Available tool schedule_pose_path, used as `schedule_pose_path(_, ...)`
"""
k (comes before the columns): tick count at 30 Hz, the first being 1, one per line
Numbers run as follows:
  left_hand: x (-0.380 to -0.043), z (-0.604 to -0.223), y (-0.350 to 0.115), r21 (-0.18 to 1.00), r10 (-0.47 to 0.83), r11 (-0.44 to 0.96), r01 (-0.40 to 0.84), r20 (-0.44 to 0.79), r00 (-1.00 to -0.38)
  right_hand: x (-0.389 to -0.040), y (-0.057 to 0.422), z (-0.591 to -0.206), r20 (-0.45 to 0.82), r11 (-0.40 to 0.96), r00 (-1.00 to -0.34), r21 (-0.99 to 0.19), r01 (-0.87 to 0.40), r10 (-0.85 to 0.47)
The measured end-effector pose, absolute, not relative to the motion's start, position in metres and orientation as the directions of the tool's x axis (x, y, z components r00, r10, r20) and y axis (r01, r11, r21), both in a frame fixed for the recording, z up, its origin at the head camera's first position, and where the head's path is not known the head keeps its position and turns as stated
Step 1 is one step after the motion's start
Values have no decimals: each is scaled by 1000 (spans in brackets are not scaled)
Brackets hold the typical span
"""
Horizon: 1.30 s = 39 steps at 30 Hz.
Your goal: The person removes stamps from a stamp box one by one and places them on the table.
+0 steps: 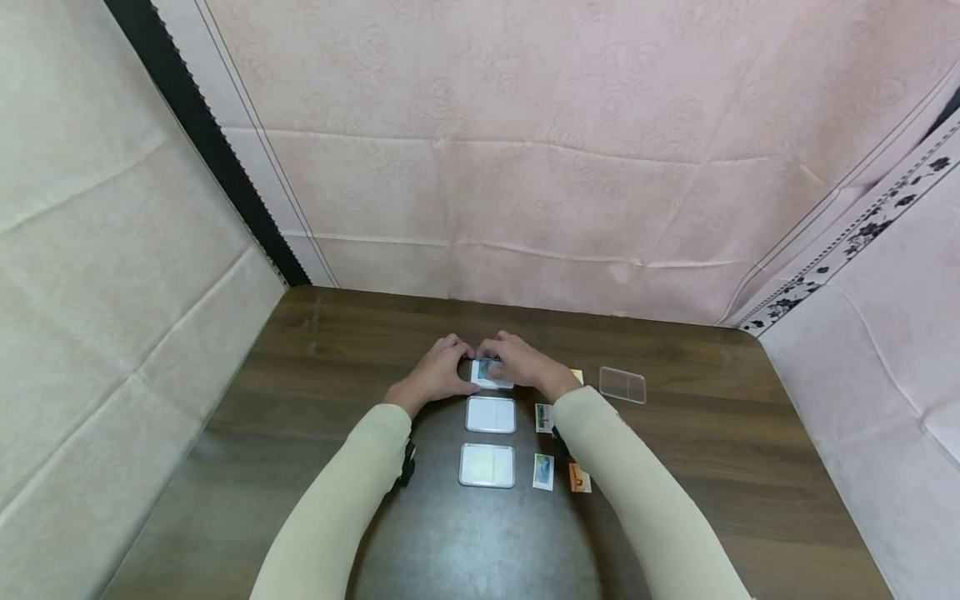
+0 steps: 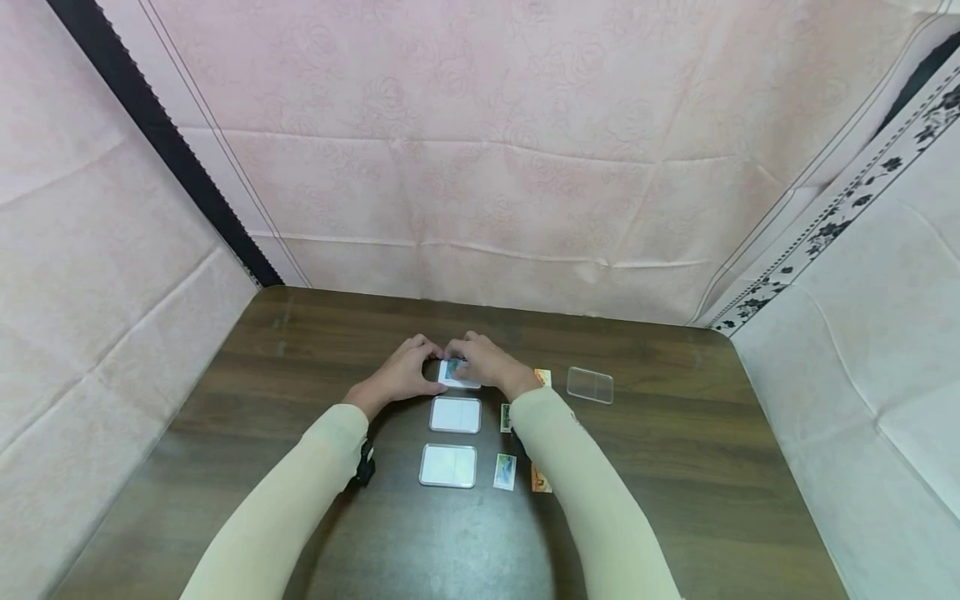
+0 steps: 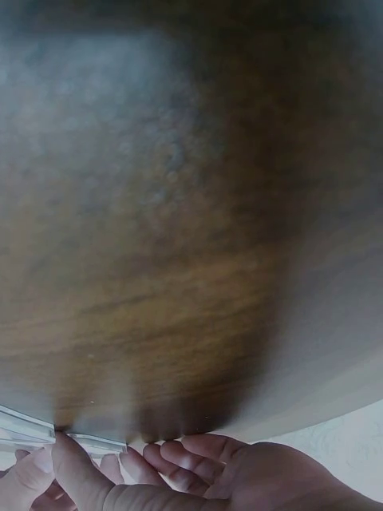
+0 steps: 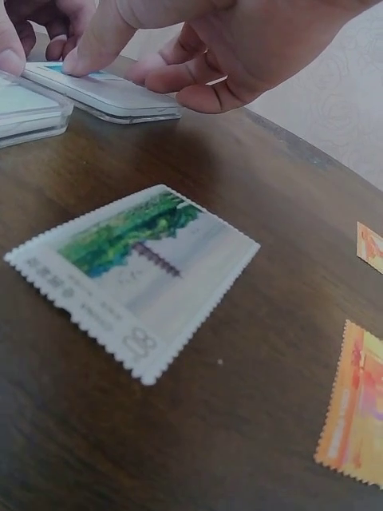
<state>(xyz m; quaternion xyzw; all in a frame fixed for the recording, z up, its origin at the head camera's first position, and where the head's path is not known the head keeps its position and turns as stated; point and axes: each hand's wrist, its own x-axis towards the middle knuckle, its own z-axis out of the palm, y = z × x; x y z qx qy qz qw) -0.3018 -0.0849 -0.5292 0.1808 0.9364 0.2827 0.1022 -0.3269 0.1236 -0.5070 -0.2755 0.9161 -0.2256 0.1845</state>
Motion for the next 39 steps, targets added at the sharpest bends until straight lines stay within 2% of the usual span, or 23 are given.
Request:
schedule_pose_path(20, -303, -531, -85, 563, 408, 769, 301, -71, -910, -331, 125, -506, -227, 751, -775, -506, -424, -590)
schedule_pose_path(27, -301, -529, -86, 565, 401, 772, 292, -76, -913, -329, 135, -506, -144, 768, -825, -481, -423, -546)
schedule_pose_path(39, -301, -529, -84, 567, 381, 780, 266, -92, -920, -319, 130, -510, -193, 858, -896, -422, -291, -399)
